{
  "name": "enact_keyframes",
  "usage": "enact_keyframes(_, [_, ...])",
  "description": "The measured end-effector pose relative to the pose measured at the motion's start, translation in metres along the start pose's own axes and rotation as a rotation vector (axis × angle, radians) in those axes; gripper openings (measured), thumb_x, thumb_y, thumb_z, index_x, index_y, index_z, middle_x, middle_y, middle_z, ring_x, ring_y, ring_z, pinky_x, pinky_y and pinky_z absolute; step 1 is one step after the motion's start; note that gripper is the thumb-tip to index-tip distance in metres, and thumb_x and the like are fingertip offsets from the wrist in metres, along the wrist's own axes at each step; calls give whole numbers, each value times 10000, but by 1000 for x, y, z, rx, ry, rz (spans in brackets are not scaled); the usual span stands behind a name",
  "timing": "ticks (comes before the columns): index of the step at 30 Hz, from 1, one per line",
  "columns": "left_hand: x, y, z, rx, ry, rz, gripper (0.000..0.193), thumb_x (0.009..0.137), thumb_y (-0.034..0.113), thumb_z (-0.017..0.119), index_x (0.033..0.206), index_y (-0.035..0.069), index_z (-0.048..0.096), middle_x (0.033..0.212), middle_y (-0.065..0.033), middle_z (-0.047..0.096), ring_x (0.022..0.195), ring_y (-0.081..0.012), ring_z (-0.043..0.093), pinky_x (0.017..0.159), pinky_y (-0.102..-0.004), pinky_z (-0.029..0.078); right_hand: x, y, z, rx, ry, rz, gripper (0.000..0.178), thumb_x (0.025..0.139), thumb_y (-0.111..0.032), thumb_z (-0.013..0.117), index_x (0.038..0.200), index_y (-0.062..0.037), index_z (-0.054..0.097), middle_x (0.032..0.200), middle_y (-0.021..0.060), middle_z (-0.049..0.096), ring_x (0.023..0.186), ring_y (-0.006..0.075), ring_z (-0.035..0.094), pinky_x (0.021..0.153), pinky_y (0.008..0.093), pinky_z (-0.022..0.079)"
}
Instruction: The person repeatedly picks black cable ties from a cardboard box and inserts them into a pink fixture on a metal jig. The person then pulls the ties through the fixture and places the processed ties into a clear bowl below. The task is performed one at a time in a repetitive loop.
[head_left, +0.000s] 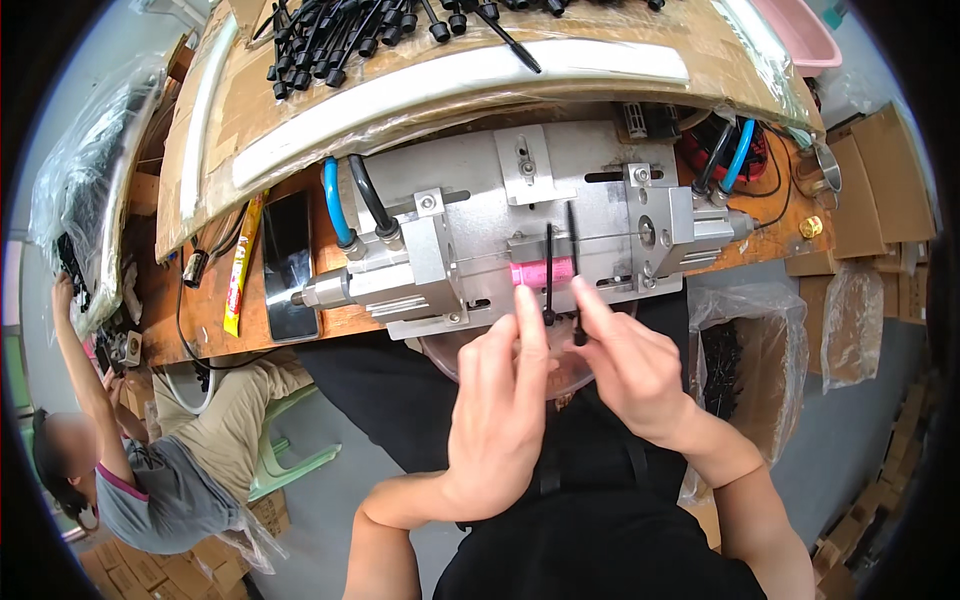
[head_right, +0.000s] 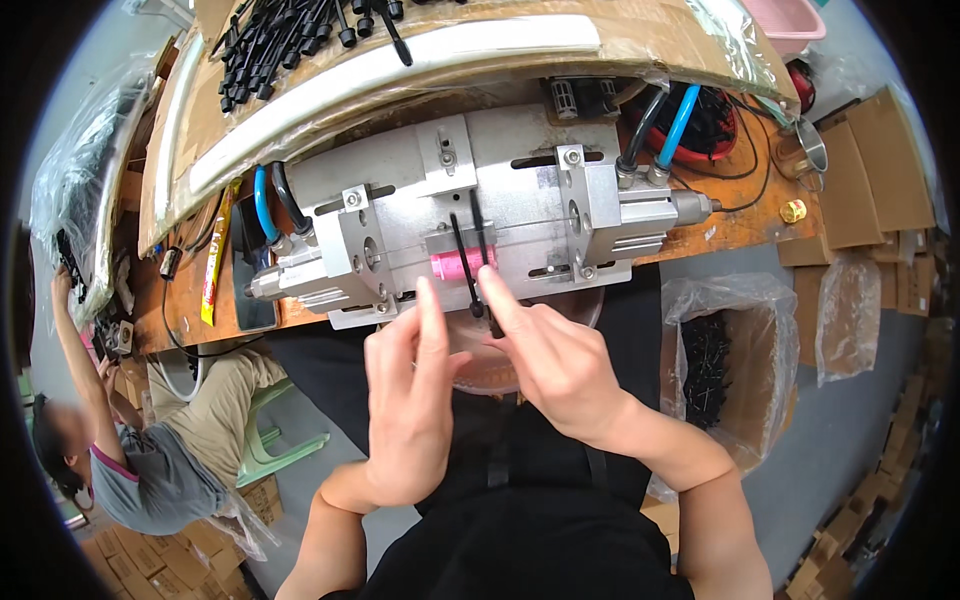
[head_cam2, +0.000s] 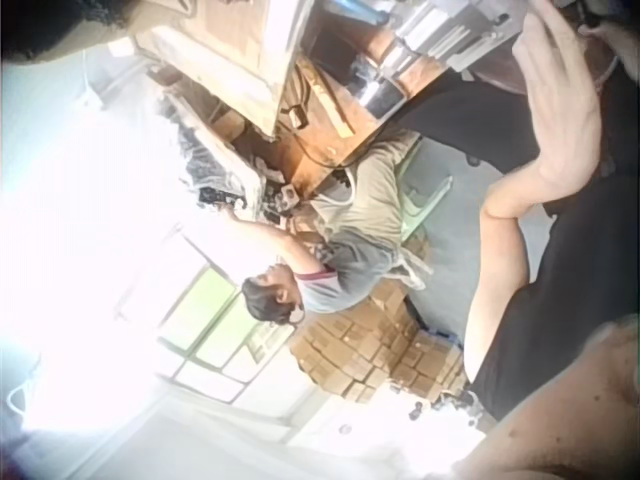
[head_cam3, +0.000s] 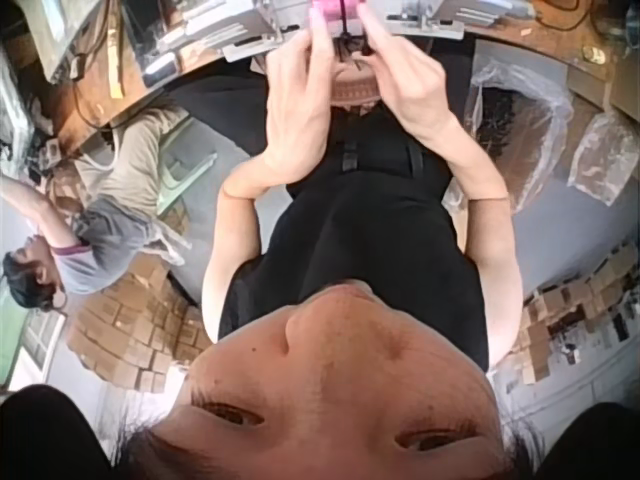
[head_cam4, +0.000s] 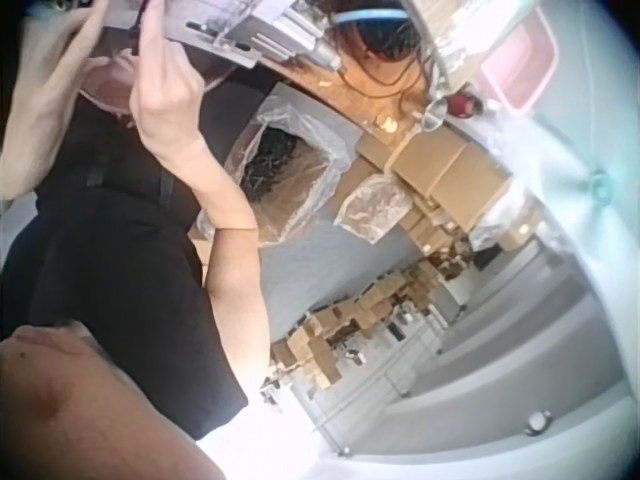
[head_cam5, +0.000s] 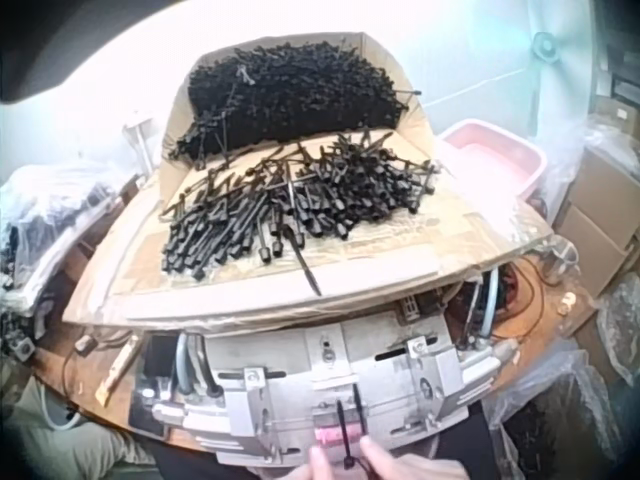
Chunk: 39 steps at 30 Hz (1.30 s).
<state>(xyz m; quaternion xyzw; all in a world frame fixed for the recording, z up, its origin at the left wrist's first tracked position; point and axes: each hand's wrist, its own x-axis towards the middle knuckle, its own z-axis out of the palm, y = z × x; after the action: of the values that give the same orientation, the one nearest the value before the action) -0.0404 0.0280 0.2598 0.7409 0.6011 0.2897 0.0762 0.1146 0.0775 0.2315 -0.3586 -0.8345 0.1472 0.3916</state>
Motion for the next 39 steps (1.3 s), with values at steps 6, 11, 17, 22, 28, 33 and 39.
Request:
enact_keyframes(6, [-7, -7, -14, -60, 46, -28, 777, 686, -155, 708, 1414, -40, 464, 1143, -144, 550, 960, -272, 540, 816, -343, 483, 4, 8, 17, 48, -112, 21, 650, 752, 54, 703, 1366, 82, 492, 718, 98, 587, 637, 199, 618, 564, 332, 499])
enact_keyframes(11, [26, -24, -39, -16, 167, -27, 783, 678, -182, 701, 1402, 68, 540, 1053, -121, 555, 934, -243, 560, 829, -314, 496, 15, -1, 6, -5, -170, 12, 635, 760, 0, 733, 1355, 53, 517, 760, 90, 609, 650, 197, 635, 552, 324, 509])
enact_keyframes(17, [188, -85, -81, 168, 232, 475, 341, 776, -57, 674, 1074, 108, 692, 1036, -95, 581, 1005, -288, 543, 885, -382, 457, 141, 28, -43, -322, 188, -457, 336, 741, -29, 655, 1076, -38, 665, 818, 68, 624, 679, 219, 649, 547, 330, 517])
enact_keyframes(22, [243, -94, -78, 35, -73, 708, 137, 801, 64, 720, 898, 47, 624, 924, -48, 609, 935, -245, 551, 812, -357, 464, 276, 75, -68, -648, -303, -608, 199, 862, -116, 673, 1047, -48, 691, 836, 105, 680, 779, 235, 657, 672, 325, 520])
enact_keyframes(28, [219, -102, -81, -95, -176, 488, 169, 835, 75, 713, 919, 40, 571, 805, -51, 595, 714, -191, 557, 673, -331, 463, 329, 69, -73, 22, -219, -131, 148, 889, -139, 689, 988, -39, 738, 834, 74, 725, 713, 141, 641, 682, 293, 533])
enact_keyframes(33, [225, -110, -117, -52, -449, 598, 310, 781, 10, 722, 1082, 39, 654, 996, -75, 674, 904, -226, 620, 815, -331, 506, 352, 76, -108, 727, 13, -37, 228, 930, -158, 669, 1054, 34, 663, 917, 150, 714, 744, 153, 667, 629, 216, 549])
enact_keyframes(39, [236, -99, -110, -48, -205, 655, 458, 763, -22, 722, 1199, 96, 652, 931, -79, 659, 815, -224, 606, 742, -330, 504, 326, 66, -137, 969, 140, 28, 246, 899, -106, 697, 1049, 76, 627, 967, 198, 694, 815, 202, 686, 699, 199, 593])
